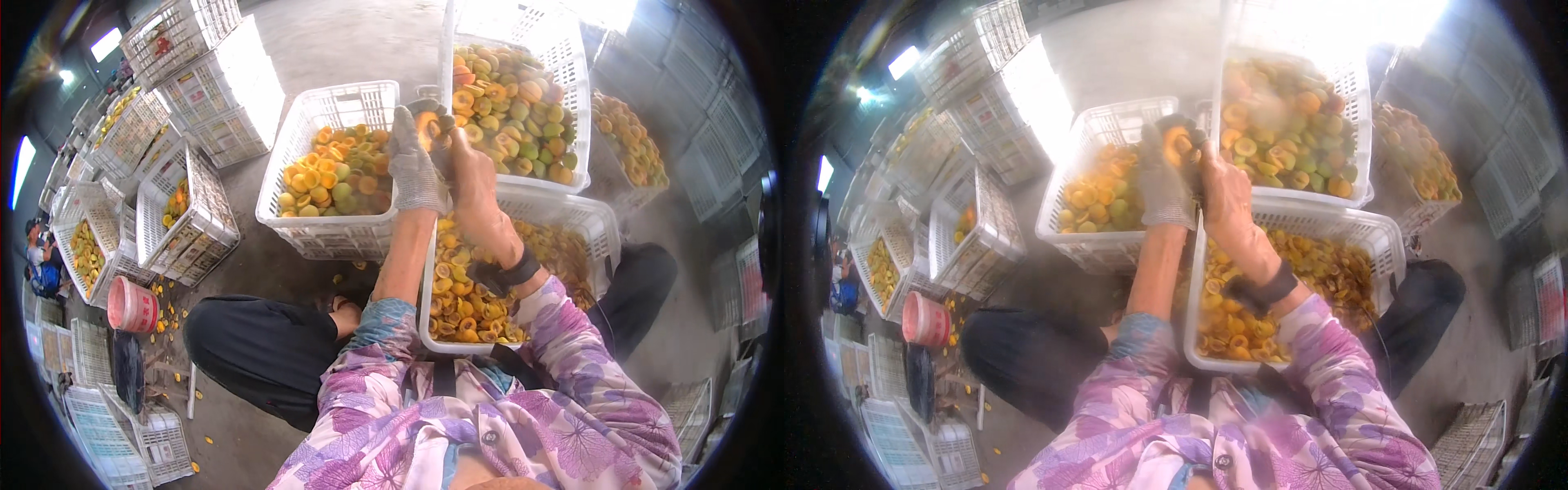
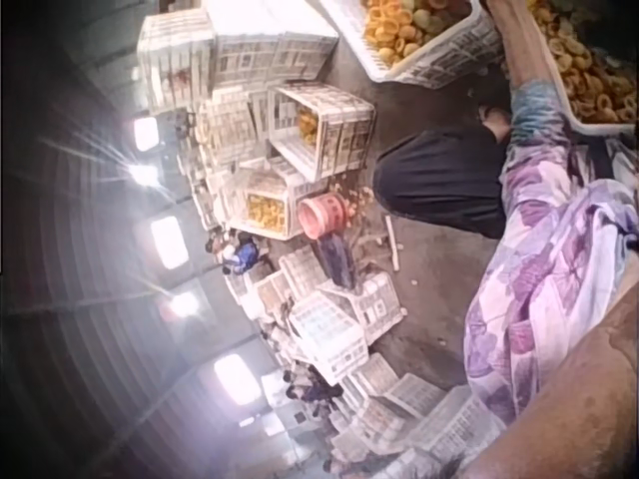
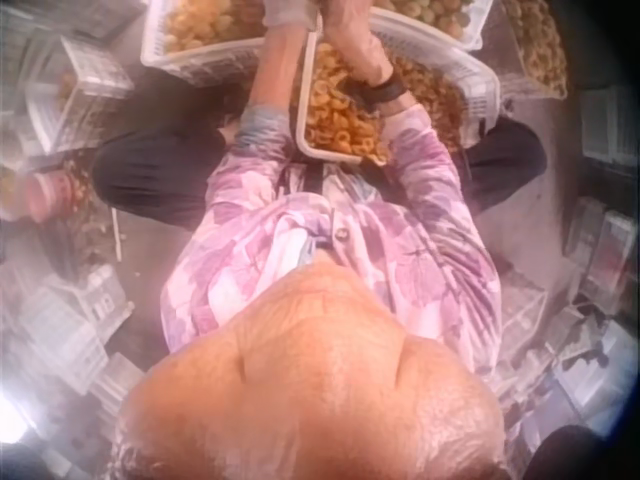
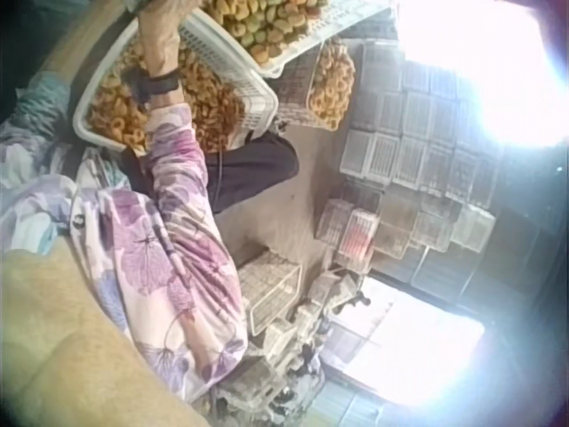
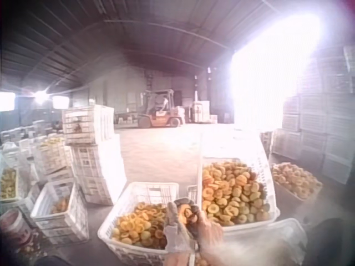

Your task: The recorder uses a handheld tool to cut open apricots, remove the pits, and place the pitted fruit into a plastic crate.

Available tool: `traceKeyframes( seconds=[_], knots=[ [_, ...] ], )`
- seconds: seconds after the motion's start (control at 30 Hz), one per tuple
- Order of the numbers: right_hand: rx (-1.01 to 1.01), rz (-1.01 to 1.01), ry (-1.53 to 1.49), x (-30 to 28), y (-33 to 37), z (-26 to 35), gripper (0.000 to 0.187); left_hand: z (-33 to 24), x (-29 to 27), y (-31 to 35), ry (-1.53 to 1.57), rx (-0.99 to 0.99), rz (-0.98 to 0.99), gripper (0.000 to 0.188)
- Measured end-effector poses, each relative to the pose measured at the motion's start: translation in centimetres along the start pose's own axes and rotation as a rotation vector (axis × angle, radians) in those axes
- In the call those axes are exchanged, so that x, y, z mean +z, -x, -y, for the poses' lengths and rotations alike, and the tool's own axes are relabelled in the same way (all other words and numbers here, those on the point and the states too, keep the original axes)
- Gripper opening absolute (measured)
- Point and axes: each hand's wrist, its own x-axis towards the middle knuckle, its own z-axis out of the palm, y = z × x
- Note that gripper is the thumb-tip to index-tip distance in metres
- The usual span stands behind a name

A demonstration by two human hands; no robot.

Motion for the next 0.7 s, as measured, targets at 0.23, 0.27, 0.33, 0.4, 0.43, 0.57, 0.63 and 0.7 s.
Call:
traceKeyframes(
  seconds=[0.23, 0.27, 0.33, 0.4, 0.43, 0.57, 0.63, 0.7],
  knots=[
    [0.416, 0.813, -0.832, -8.0, -1.8, -1.0, 0.017, 1.5, -1.3, 0.4, -0.301, 0.117, 0.168, 0.038],
    [0.428, 0.788, -0.824, -8.5, -1.8, -1.8, 0.017, 1.6, -1.0, 0.9, -0.288, 0.101, 0.182, 0.039],
    [0.349, 0.791, -0.706, -9.2, -0.9, -5.5, 0.017, 1.9, -0.3, 1.6, -0.445, 0.159, 0.269, 0.040],
    [-0.320, 0.269, -0.163, -4.9, 0.3, -11.1, 0.014, 2.7, 0.1, 1.2, -0.759, 0.329, 0.418, 0.039],
    [-0.480, 0.112, 0.036, -4.2, 0.6, -12.2, 0.017, 2.8, 0.6, 1.0, -0.830, 0.381, 0.471, 0.039],
    [-0.014, 0.467, 0.068, -7.2, 2.4, -5.0, 0.017, 3.7, 1.0, 1.0, -0.107, -0.301, 0.155, 0.037],
    [-0.010, 0.241, -0.188, -4.5, 4.8, -7.9, 0.018, 4.6, 2.7, 2.2, -0.127, -0.331, -0.041, 0.038],
    [-0.085, 0.173, -0.310, -2.7, 5.3, -7.8, 0.024, 5.7, 2.4, 2.2, -0.113, -0.265, -0.070, 0.043]
  ],
)
